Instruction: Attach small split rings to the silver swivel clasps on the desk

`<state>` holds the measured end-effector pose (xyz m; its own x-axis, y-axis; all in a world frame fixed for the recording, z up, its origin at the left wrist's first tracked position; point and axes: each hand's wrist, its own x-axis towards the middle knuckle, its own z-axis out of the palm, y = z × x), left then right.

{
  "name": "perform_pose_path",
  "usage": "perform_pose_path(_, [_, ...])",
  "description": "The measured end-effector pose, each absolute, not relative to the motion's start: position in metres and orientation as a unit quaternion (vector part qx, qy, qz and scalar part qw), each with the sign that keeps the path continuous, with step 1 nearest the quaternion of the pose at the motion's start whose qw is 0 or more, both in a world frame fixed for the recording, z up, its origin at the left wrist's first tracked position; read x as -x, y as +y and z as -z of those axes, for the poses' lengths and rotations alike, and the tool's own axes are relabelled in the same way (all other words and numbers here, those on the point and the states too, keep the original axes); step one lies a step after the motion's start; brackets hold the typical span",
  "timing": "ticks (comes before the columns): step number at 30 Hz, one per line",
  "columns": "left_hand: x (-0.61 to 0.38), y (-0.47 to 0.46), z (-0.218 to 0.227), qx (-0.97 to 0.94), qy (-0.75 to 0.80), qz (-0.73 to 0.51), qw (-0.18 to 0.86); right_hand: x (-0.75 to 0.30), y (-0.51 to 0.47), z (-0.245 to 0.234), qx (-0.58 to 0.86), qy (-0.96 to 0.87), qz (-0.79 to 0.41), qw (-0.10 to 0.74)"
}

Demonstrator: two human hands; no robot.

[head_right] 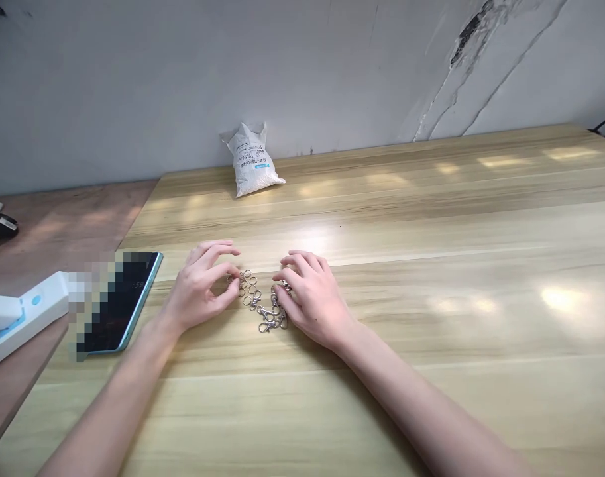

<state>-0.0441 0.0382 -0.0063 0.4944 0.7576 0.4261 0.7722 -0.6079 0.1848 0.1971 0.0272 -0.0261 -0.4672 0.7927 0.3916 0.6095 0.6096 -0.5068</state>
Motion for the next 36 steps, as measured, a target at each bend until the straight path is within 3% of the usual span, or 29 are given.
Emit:
perform_pose_path(5, [0.037, 0.035, 0.012, 0.850, -0.466, 0.234, -0.079, -0.194, 0.021, 0.021, 0.372, -0.878, -0.162, 0.252])
perform_pose_path(10, [0.030, 0.028, 0.014, 0.864, -0.463, 0.166, -0.110, -0.194, 0.016, 0.023, 0.362, -0.899, -0.134, 0.206])
perform_pose_path(22, [0.053, -0.010, 0.016, 0.862, -0.485, 0.115, -0.089, -0.219, 0.003, 0.028, 0.347, -0.926, -0.069, 0.132])
perform_pose_path(36, [0.046, -0.003, 0.021, 0.872, -0.468, 0.134, -0.042, -0.204, 0.011, 0.025, 0.291, -0.942, -0.060, 0.153])
